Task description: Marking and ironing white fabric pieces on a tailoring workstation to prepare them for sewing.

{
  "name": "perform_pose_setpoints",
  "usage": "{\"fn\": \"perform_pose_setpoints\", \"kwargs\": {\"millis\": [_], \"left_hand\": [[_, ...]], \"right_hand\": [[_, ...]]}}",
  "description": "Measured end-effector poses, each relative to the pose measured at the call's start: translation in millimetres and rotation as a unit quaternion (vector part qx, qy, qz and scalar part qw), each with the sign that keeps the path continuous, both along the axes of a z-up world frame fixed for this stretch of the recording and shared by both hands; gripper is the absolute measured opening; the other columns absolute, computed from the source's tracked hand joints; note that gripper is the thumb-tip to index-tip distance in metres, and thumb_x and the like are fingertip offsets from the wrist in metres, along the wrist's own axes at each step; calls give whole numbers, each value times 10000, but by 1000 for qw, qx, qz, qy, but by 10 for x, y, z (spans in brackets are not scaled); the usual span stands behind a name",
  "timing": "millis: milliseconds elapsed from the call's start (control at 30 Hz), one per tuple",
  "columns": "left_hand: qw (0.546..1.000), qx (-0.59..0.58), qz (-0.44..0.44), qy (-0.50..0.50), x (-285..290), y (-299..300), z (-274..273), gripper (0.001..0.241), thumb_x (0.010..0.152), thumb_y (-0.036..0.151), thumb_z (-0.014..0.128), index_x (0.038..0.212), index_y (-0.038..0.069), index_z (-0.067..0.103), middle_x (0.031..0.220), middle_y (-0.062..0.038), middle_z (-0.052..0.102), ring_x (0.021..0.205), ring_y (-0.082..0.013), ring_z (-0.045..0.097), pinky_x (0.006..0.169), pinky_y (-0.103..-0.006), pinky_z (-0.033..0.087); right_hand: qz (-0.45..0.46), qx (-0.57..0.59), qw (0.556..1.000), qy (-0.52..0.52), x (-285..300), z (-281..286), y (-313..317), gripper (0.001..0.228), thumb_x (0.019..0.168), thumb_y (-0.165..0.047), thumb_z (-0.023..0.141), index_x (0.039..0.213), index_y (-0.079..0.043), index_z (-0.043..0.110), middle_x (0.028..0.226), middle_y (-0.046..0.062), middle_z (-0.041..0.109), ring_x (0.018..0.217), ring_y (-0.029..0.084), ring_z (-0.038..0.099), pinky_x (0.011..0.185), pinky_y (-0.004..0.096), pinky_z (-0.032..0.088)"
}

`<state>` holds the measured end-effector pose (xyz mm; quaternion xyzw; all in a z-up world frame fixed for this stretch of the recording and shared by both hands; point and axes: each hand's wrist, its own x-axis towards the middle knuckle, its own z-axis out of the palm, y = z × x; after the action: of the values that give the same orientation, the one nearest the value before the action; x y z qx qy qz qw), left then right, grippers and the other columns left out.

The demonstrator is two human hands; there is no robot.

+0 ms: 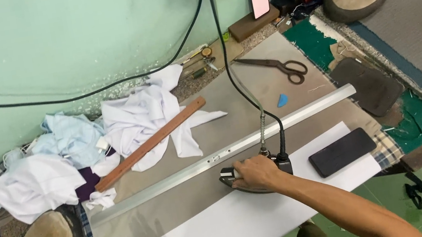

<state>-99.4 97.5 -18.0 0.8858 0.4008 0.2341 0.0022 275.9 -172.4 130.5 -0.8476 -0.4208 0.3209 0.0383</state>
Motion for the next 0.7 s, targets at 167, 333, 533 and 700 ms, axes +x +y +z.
{"fn": "perform_pose_setpoints", "kwargs": {"millis": [167,333,533,700], "left_hand": [[995,-17,-91,20,744,-315,109,672,1036,366,401,1589,-13,352,1681,-238,306,1564,-426,259,1269,-618,134],[994,-41,-99,27,1115,-631,154,675,1039,366,394,1593,-13,320,1679,-235,289,1572,-404,232,1279,-600,113],[996,-45,-74,25,1071,-810,65,675,1049,404,382,1593,7,341,1684,-220,298,1569,-417,250,1249,-642,155],[998,-15,-56,12,973,-882,32,661,1044,392,415,1599,35,371,1679,-195,341,1555,-391,310,1246,-632,191]], "right_hand": [[43,33,998,-20,524,-97,-174,612,969,-648,607,1205,-88,533,899,148,743,825,420,711,673,528,544],[72,50,996,-25,912,-263,-201,636,950,-669,628,1226,-105,529,835,130,731,775,419,703,639,529,546],[76,60,995,-30,1207,-295,-132,626,961,-673,610,1188,-92,554,873,148,741,814,430,710,653,536,563],[70,58,996,-22,1262,-303,-115,669,956,-685,604,1226,-77,533,879,157,733,802,429,707,636,544,554]]}}
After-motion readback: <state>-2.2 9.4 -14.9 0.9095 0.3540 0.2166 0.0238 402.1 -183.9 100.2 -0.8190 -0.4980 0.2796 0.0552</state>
